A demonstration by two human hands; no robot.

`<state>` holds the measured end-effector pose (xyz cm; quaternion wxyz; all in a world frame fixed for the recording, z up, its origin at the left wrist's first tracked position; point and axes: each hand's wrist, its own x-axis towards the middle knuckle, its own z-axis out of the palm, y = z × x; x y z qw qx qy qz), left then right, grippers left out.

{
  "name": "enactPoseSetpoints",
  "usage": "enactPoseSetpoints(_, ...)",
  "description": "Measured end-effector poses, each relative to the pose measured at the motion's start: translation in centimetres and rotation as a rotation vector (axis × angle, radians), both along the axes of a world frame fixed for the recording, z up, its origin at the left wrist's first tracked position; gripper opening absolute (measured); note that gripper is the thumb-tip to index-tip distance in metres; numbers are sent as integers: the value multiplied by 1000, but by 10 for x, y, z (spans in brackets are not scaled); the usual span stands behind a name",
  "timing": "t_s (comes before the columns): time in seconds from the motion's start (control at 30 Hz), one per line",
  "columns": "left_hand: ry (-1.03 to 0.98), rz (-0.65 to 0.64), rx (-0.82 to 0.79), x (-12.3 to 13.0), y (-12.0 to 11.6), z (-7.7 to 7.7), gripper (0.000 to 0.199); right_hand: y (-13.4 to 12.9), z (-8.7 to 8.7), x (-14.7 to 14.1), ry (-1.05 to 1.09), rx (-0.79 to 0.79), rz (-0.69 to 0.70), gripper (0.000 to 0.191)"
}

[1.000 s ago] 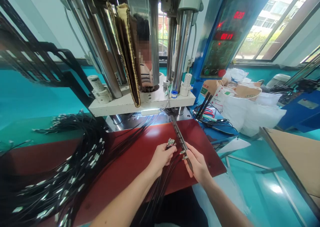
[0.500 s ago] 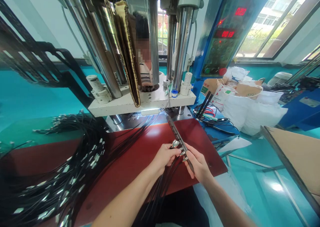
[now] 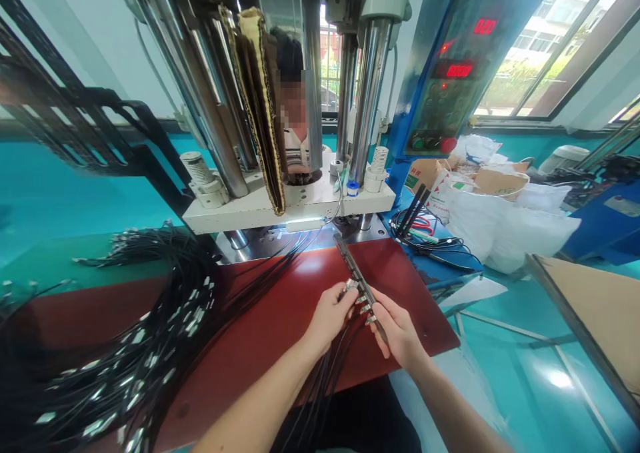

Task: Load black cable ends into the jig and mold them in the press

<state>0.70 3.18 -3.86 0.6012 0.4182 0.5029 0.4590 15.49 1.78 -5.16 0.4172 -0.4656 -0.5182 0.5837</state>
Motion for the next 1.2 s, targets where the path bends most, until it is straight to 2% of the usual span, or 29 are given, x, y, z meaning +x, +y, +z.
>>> enactPoseSetpoints(0.1,-25,71,-21,-4,1,1,30,0,-3,2,79,-21,-36,55)
enactPoseSetpoints(0.23,-13,-10,-111,-5,3,3,34,2,-9,5,113,-23,-14,54)
enactPoseSetpoints(0.47,-12,62,-27,0,5,-2,35,2,-8,5,45,-16,39,57)
enactPoseSetpoints(0.67,-6,55,-32,-2,5,-4,29,3,-9,6,-13,-3,68,54)
enactPoseSetpoints(0.83,7,70,11,-3,5,-5,26,1,-3,2,-121,31,107,54)
enactPoseSetpoints(0.93,-18,76,46,-6,5,-5,28,1,-1,1,-85,12,81,53)
enactPoseSetpoints(1.1,-72,262,74,-12,6,-1,31,3,-6,5,60,-27,32,54)
enactPoseSetpoints(1.2,-156,256,6,-13,5,1,32,5,-11,7,93,-29,53,52)
